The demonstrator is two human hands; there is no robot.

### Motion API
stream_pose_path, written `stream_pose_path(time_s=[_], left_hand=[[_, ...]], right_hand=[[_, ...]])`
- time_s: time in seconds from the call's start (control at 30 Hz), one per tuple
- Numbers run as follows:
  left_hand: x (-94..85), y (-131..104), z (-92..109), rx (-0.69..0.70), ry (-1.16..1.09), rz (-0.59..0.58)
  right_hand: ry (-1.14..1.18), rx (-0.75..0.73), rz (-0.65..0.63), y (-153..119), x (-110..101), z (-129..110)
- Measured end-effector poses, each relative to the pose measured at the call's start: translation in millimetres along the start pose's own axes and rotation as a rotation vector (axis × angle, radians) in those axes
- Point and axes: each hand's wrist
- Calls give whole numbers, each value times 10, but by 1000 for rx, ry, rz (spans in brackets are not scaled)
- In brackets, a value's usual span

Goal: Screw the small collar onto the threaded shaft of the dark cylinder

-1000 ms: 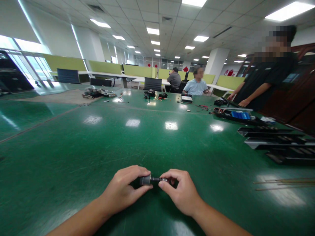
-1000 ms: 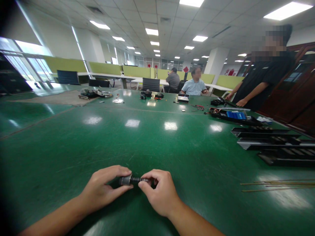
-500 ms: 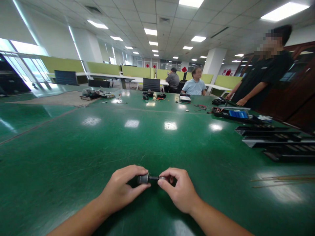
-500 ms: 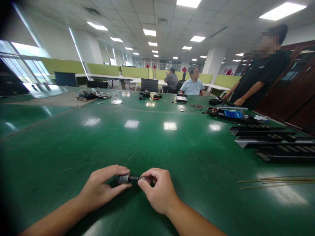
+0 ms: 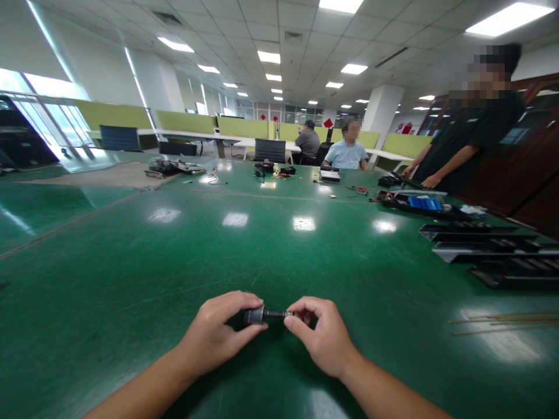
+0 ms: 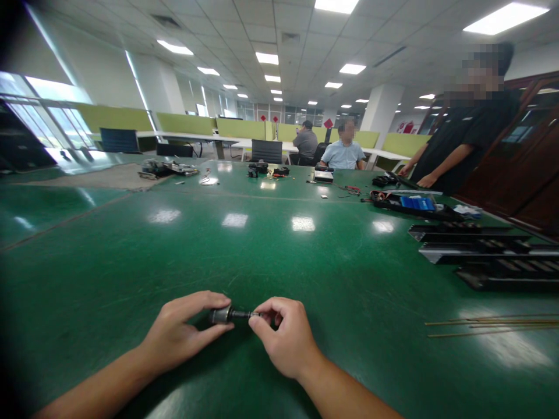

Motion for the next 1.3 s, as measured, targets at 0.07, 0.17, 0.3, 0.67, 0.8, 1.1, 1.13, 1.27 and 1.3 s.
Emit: stream_pose_path(time_s=[0.07,0.17,0.3,0.67,0.8,1.1,1.13,1.27,1.3], left_hand=[[-2,-4,-7,-5,-7,-3],[-5,-8,-20,-4,-12,-4],[-10,0,-22,6,-9,8],[-14,-10,-35,-6,6,-19],[-20,1,-41,-41,11,-37],[-95,99,-145,-446,-34,-24],[-119,104,-174,-538,-102,0],[-384,-18,-346,-757,-426,157],[-501,-95,-389,-782,-439,192]], right_hand=[[1,0,4,1,-8,-8],[0,0,7,-1,-12,-9],[0,-8,8,-2,-7,6],[1,-32,9,-7,4,29],[0,-49,47,-9,-9,39],[129,-100,192,-5,-64,56],[148,-89,183,-7,-57,62],[218,-41,131,-7,-23,73],[222,-37,125,-7,-17,72]])
Point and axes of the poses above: each hand's wrist, its own y-axis towards the middle knuckle, its own x-axis out of the palm, z = x × y
